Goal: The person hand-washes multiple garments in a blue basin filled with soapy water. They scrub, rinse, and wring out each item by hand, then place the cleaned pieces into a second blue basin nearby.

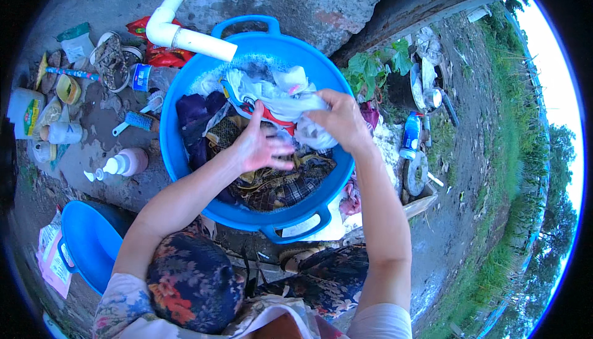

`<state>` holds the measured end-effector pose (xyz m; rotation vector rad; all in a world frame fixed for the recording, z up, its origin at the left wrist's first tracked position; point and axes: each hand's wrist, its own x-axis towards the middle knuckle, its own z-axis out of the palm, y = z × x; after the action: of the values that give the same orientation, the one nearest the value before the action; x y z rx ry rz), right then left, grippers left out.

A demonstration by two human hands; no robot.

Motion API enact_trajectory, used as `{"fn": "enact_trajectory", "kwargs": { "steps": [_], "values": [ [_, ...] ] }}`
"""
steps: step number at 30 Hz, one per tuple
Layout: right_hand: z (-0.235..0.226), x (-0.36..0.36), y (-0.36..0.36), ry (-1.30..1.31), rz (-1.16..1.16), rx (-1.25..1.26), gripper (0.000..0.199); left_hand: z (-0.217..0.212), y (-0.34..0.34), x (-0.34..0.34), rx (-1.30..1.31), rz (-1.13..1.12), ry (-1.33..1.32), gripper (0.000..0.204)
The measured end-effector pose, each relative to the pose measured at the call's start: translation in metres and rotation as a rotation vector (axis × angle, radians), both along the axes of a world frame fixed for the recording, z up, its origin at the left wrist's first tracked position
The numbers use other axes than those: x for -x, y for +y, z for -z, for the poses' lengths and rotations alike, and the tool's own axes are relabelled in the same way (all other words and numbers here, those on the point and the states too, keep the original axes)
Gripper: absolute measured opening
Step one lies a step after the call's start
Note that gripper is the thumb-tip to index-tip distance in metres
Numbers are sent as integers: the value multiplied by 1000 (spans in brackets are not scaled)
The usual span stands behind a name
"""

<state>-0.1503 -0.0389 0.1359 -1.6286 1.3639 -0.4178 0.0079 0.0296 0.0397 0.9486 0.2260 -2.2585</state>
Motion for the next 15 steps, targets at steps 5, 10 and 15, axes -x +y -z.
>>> {"fn": "enact_trajectory", "kwargs": {
  "steps": [5, 10, 15],
  "values": [
    [47, -85, 71, 239, 103, 847, 37, 68, -3, 24, 585, -489, 723, 41],
    [87, -37, -9, -5, 606, 358, 20, -18, 0, 33, 206, -351, 35, 36],
    [74, -93, 82, -126, 272, 630, 11, 69, -23, -16, 328, -394, 465, 36]
  ]
}}
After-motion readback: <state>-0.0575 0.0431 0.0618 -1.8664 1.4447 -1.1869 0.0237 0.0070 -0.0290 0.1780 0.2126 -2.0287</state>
